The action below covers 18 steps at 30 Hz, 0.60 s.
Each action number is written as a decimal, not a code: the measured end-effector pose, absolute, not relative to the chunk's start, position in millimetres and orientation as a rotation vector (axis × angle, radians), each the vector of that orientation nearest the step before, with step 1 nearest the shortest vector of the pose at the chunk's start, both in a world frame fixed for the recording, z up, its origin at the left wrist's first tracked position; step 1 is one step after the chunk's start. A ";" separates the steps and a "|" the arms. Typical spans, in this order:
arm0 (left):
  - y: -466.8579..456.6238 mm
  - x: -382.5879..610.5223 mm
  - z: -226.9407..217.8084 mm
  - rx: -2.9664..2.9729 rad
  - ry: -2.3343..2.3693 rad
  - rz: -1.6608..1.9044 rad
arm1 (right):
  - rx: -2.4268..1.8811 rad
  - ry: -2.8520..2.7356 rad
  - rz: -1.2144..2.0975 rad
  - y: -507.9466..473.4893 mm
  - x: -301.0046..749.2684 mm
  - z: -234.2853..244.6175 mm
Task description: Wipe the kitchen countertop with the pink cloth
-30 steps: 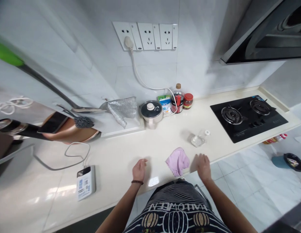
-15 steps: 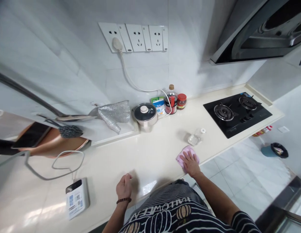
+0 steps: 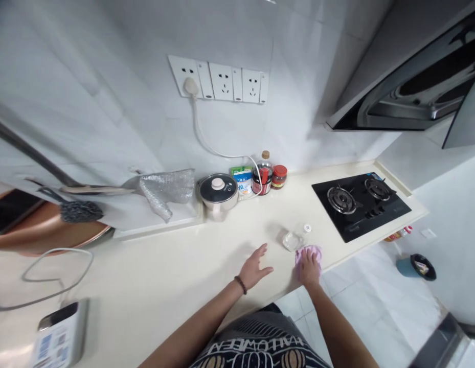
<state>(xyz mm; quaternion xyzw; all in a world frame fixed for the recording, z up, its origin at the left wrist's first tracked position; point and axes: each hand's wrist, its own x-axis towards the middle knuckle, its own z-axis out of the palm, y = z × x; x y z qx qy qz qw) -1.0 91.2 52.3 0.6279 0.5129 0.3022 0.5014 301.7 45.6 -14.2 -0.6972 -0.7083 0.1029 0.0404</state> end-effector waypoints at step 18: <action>178.8 109.3 71.2 1.525 1.195 0.821 | -1.881 -2.329 0.307 68.0 370.6 -39.7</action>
